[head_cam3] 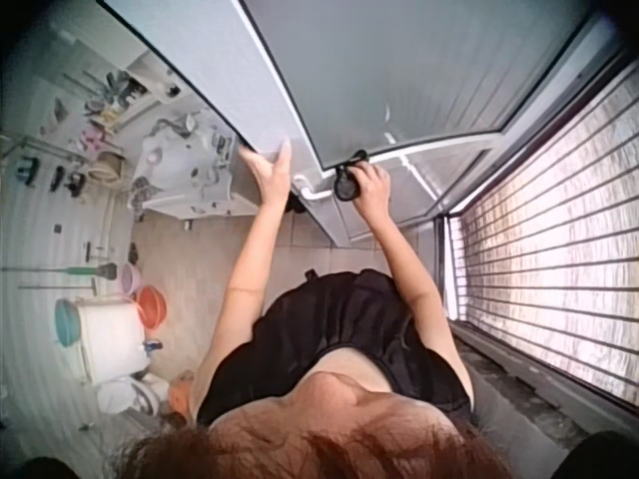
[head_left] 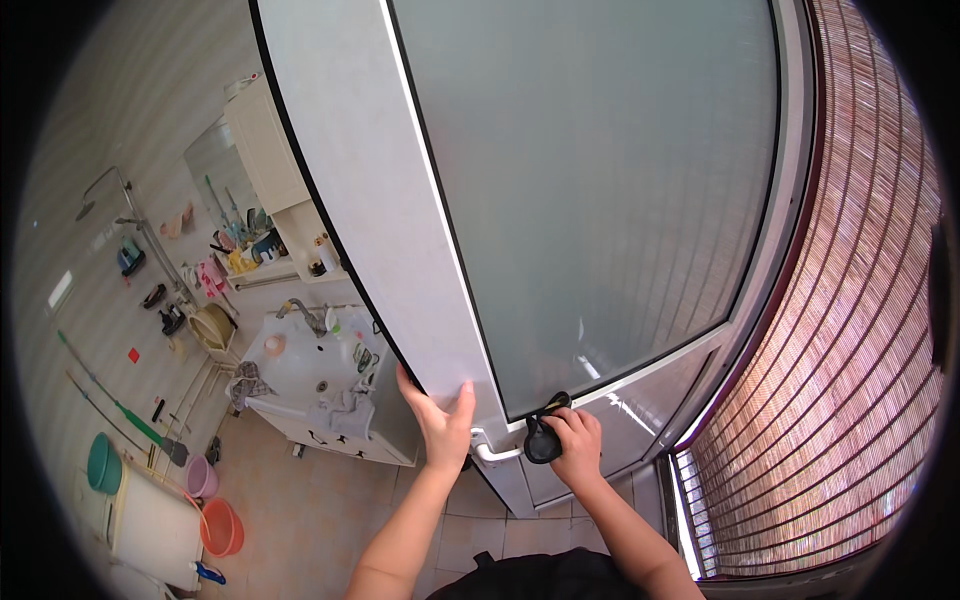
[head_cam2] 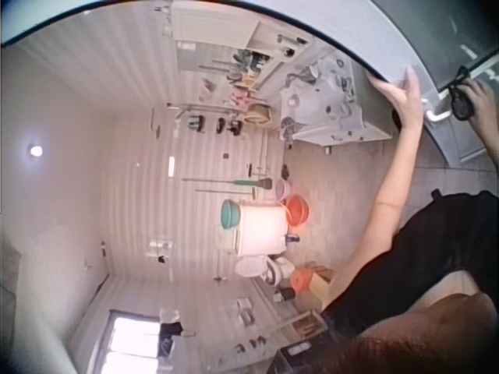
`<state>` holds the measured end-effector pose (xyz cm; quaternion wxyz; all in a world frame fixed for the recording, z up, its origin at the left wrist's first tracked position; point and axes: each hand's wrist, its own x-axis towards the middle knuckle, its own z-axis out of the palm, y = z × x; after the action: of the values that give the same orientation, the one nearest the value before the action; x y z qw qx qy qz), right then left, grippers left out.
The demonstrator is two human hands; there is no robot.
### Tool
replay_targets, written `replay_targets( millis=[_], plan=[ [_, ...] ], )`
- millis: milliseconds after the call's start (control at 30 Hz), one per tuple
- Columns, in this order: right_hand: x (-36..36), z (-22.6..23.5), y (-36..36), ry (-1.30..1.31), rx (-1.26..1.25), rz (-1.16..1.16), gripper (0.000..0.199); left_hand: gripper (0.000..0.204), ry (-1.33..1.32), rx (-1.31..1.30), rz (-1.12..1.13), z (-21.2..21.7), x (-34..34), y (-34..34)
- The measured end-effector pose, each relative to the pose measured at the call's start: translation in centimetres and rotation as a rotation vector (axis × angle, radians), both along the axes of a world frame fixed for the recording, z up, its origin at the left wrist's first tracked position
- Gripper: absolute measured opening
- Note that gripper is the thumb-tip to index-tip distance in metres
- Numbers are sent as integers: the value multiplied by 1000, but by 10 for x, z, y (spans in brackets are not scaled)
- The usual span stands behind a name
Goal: The person cleans a white door with a glass panel in a bathroom. They wipe the door surface with a yellow sponge, then switch to a steel wool pad to scrub the door frame and handle area. The person also uses a spray bottle to apply cleaning solution to the door before scrubbing with the steel wool.
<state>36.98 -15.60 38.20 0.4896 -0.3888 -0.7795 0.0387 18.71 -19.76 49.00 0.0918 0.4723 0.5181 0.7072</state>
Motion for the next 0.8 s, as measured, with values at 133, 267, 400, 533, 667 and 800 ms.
replay_targets(
  millis=[133,267,400,533,667,800],
  plan=[
    [0,-1,3,8,-4,22,43,91,82,-4,-17,-8,-10,-5],
    [-1,-2,4,-2,-6,12,38,90,27,2,16,0,0,-4],
    [2,-3,5,0,-13,35,40,92,43,35,-30,-8,-7,-5],
    [2,-7,6,9,-8,34,40,94,50,17,-11,-3,-2,-8],
    [4,-7,3,3,-24,53,41,94,-9,29,-24,-2,0,-7],
    [5,-4,-1,-18,-66,85,40,94,101,44,-83,-14,-21,-17]
  ],
)
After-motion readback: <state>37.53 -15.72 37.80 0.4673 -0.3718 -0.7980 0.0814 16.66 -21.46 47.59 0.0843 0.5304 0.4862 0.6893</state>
